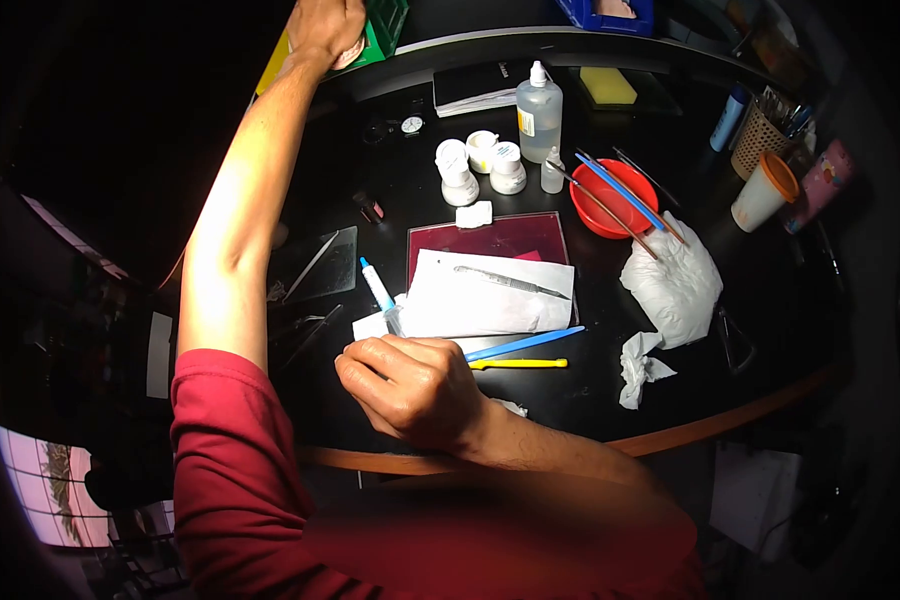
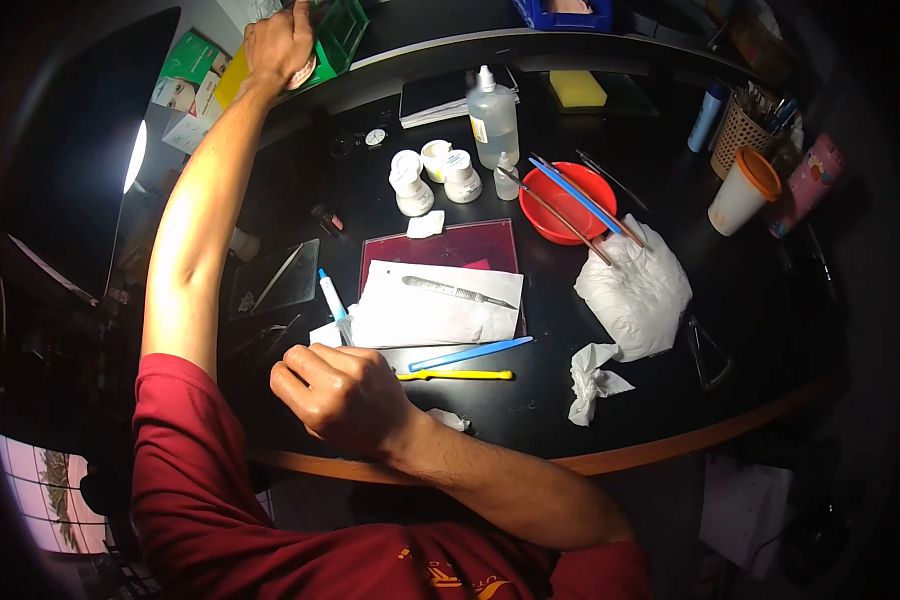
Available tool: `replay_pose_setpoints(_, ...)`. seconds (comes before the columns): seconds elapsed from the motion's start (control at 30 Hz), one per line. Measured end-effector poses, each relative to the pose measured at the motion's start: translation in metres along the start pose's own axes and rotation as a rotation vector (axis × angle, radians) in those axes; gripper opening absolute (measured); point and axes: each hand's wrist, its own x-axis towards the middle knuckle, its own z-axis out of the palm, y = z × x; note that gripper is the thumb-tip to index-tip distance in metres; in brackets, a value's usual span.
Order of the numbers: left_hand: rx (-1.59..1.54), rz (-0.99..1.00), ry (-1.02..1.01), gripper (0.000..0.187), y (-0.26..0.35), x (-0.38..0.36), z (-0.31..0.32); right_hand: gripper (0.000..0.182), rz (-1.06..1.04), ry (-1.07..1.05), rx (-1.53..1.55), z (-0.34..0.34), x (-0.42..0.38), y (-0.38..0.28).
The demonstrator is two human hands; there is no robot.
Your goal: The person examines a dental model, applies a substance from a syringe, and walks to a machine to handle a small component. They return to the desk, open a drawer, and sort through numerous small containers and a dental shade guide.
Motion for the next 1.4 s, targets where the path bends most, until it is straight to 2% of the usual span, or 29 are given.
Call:
replay_pose_setpoints(0.03,0.236,0.14,0.074,0.056,-0.013,0.006,0.02,0.009,0.0,0.005,0.006,-0.001,0.0,-0.001)
replay_pose_setpoints(0.13,0.15,0.172,0.22,0.06,-0.044,0.039,0.054,0.007,-0.015,0.037,0.018,-0.004,0.002,-0.003)
replay_pose_setpoints(0.17,0.255,0.181,0.467,0.059,-0.066,0.073,0.088,0.006,-0.035,0.078,0.006,-0.003,0.003,-0.003)
replay_pose_setpoints(0.2,0.449,0.233,0.954,0.052,-0.088,0.116,0.121,0.004,-0.053,0.121,-0.004,-0.002,0.005,-0.002)
replay_pose_setpoints(0.27,-0.118,0.006,0.595,0.048,-0.059,0.113,0.054,0.005,-0.055,0.105,0.011,-0.004,0.005,-0.002)
replay_pose_setpoints(0.3,-0.265,-0.057,0.599,0.047,-0.049,0.118,0.036,0.005,-0.049,0.1,0.012,-0.005,0.005,-0.003)
replay_pose_setpoints(0.37,-0.292,-0.079,0.57,0.047,-0.039,0.122,0.027,0.007,-0.05,0.093,0.016,-0.003,0.004,-0.002)
replay_pose_setpoints(0.5,-0.208,-0.106,0.422,0.046,-0.025,0.136,0.036,0.036,-0.046,-0.126,0.056,-0.019,0.003,-0.004)
replay_pose_setpoints(0.63,-0.131,-0.105,0.281,0.045,-0.016,0.144,0.047,0.034,-0.045,-0.122,0.029,-0.017,0.002,-0.003)
replay_pose_setpoints(0.83,-0.097,-0.078,0.263,0.044,-0.011,0.144,0.049,0.019,-0.06,0.0,-0.092,-0.007,-0.001,0.008)
replay_pose_setpoints(1.0,-0.139,-0.056,0.389,0.043,-0.012,0.117,0.036,0.007,-0.012,0.029,-0.123,-0.002,0.001,0.013)
replay_pose_setpoints(1.07,-0.36,-0.009,0.412,0.042,-0.015,0.087,0.019,0.01,-0.022,-0.015,-0.146,-0.002,0.002,0.013)
replay_pose_setpoints(1.1,-0.557,-0.129,0.33,0.04,-0.009,0.065,0.009,0.012,-0.025,-0.002,-0.123,-0.001,0.003,0.013)
replay_pose_setpoints(1.13,-0.121,-0.018,0.539,0.038,-0.015,0.047,0.01,0.012,-0.02,-0.019,-0.127,0.002,0.001,0.014)
replay_pose_setpoints(1.2,-0.133,0.214,0.646,0.031,-0.069,0.078,0.054,0.012,-0.014,-0.039,-0.092,0.005,-0.001,0.014)
replay_pose_setpoints(1.27,-0.179,0.304,0.644,0.029,-0.072,0.021,0.043,0.01,-0.006,-0.078,-0.088,0.006,-0.002,0.015)
replay_pose_setpoints(1.4,-0.446,0.363,0.419,0.021,-0.09,-0.094,0.035,0.019,0.148,-0.198,-0.073,0.001,-0.004,0.019)
